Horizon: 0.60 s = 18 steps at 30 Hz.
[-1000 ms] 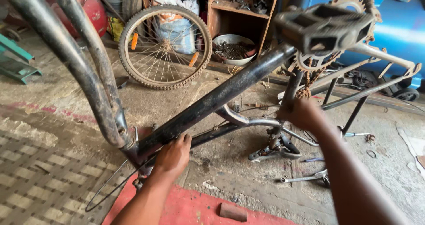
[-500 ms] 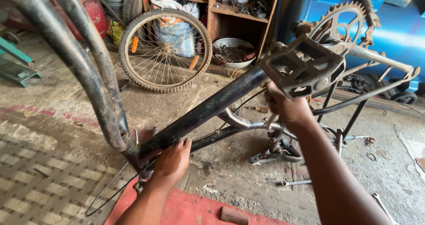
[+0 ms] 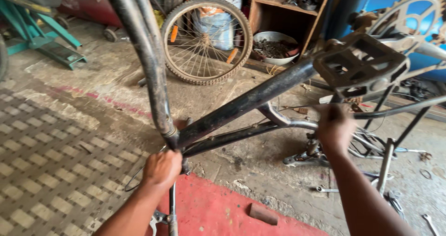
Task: The person repairs a bicycle frame by assembling parts and handling components by hand and with tools.
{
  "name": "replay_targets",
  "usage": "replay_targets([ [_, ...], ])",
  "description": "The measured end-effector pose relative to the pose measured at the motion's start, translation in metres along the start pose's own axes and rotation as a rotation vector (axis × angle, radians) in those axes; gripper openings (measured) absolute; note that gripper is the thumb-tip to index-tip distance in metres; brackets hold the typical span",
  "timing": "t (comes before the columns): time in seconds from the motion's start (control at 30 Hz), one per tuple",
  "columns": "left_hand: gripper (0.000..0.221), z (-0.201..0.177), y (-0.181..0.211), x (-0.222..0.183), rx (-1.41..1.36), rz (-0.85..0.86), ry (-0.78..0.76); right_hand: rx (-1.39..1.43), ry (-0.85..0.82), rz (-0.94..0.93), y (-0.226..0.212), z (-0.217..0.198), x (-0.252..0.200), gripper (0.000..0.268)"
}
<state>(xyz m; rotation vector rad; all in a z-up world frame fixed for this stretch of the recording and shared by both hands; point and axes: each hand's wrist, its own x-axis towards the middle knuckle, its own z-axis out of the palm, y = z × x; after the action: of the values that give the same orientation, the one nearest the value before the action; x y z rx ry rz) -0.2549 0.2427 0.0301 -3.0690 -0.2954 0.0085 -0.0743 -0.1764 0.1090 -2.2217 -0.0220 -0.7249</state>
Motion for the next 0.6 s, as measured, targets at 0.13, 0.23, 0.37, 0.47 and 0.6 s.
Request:
replay_targets([
  [0.13, 0.024, 0.002, -0.035, -0.015, -0.175, -0.068, -0.026, -0.086, -0.534, -0.083, -0.073, 0.037, -0.049, 0.020],
  [0.23, 0.027, 0.003, -0.043, -0.012, -0.268, -0.173, -0.195, -0.075, -0.493, -0.456, -0.107, 0.074, -0.082, 0.023],
  [0.37, 0.026, 0.010, -0.047, -0.007, -0.317, -0.147, -0.167, -0.251, -0.561, -0.376, -0.123, 0.111, -0.090, 0.027],
  [0.47, 0.032, 0.021, -0.060, -0.007, -0.307, -0.130, -0.127, -0.348, -0.654, -0.313, -0.121, 0.132, -0.085, 0.020],
  [0.6, 0.037, 0.048, -0.111, -0.019, -0.202, -0.057, -0.030, -0.343, -0.680, -0.362, -0.128, 0.168, -0.114, 0.023],
])
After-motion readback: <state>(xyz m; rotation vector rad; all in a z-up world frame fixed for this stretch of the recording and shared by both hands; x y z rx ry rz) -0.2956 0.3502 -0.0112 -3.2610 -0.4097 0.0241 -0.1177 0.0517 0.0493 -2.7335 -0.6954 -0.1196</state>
